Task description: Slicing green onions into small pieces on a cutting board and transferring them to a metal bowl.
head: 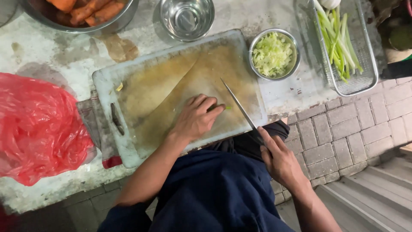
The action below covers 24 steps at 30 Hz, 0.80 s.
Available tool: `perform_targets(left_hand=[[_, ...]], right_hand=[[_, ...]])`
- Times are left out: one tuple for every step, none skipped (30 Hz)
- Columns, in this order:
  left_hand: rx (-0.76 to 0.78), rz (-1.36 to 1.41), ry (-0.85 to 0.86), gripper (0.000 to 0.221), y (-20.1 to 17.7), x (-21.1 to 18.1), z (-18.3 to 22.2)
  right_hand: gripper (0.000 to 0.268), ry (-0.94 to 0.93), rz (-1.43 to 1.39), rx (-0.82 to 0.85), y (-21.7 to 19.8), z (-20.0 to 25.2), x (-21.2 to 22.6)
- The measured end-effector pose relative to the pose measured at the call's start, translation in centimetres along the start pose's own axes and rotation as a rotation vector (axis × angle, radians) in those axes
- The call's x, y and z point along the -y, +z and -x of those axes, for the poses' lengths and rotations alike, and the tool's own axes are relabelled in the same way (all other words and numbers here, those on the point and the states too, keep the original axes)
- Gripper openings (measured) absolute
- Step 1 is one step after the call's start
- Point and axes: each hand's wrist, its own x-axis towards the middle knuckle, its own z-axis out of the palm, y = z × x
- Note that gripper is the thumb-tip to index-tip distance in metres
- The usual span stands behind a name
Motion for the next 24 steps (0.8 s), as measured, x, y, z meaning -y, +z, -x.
perform_targets(left_hand=[[0.004,0.004,-0.001,0.018,-0.4,-0.2,-0.4],[0.038,-0.004,0.029,0.012,-0.8,-0.3,-0.7],[0.073,-0.011,0.059,0.015,-1.2,-0.4,-1.1],[0.078,-0.007,0.062,0.015,-1.0,-0.5,-1.2],[0.036,-0.012,0.077,0.009,-0.7,-0.6,-1.3],[-0.005,-0.018,0.092,0.009,-0.5,-0.7,-1.4],[0.001,-0.014,0.094,0.009,-0.7,-0.9,-1.6],[-0.01,-0.042,0.109,0.008,-1.0,-1.0,-1.9],[-0.021,-0.07,0.124,0.009,-1.2,-1.1,-2.1],[-0.013,-0.065,0.126,0.009,-1.2,-1.1,-2.1],[-0.016,-0.068,0.135,0.009,-1.3,-1.2,-2.0],[-0.019,-0.07,0.142,0.013,-1.3,-1.3,-2.0],[-0.011,-0.065,0.142,0.013,-1.2,-1.3,-2.0],[-0.019,-0.078,0.14,0.015,-1.1,-1.3,-2.0],[-0.027,-0.091,0.139,0.018,-1.1,-1.3,-2.1],[-0.022,-0.088,0.136,0.018,-1.1,-1.4,-2.1],[-0.023,-0.096,0.135,0.019,-1.1,-1.4,-2.2],[-0.024,-0.104,0.133,0.02,-1.2,-1.4,-2.3],[-0.019,-0.102,0.13,0.02,-1.2,-1.5,-2.3],[-0.021,-0.11,0.132,0.02,-1.2,-1.4,-2.3],[-0.024,-0.118,0.135,0.02,-1.2,-1.4,-2.4],[-0.02,-0.115,0.135,0.02,-1.1,-1.4,-2.3],[-0.021,-0.113,0.136,0.02,-1.1,-1.4,-2.2],[-0.024,-0.112,0.138,0.021,-1.0,-1.3,-2.2]], right_hand=[[0.059,0.004,-0.001,0.004,-0.1,0.5,-0.2],[0.06,0.063,-0.018,0.102,-0.2,0.9,-0.4],[0.062,0.122,-0.035,0.2,-0.3,1.4,-0.5],[0.062,0.129,-0.038,0.2,-0.4,1.6,-0.3],[0.061,0.097,-0.037,0.185,-0.6,1.9,-0.1],[0.059,0.066,-0.037,0.17,-0.8,2.1,0.1],[0.059,0.073,-0.041,0.171,-0.8,2.2,-0.1],[0.06,0.058,-0.009,0.172,-0.8,2.4,-0.3],[0.06,0.042,0.024,0.174,-0.8,2.5,-0.4],[0.06,0.049,0.018,0.177,-0.8,2.7,-0.5],[0.061,0.056,0.023,0.187,-0.8,2.9,-0.6],[0.061,0.063,0.028,0.2,-0.9,3.0,-0.7],[0.061,0.069,0.023,0.204,-0.9,3.3,-0.8],[0.062,0.053,0.028,0.208,-1.0,3.4,-1.0],[0.064,0.037,0.033,0.211,-1.0,3.6,-1.1],[0.064,0.039,0.03,0.216,-1.1,3.8,-1.3],[0.063,0.049,0.032,0.224,-1.3,4.0,-1.4],[0.063,0.058,0.034,0.232,-1.4,4.2,-1.5],[0.063,0.059,0.031,0.237,-1.5,4.4,-1.6],[0.062,0.052,0.019,0.236,-1.6,4.5,-1.7],[0.061,0.045,0.007,0.234,-1.8,4.7,-1.8],[0.061,0.049,0.005,0.237,-2.0,4.8,-1.8],[0.06,0.038,0.0,0.241,-2.2,4.9,-1.8],[0.058,0.026,-0.004,0.245,-2.5,4.9,-1.8]])
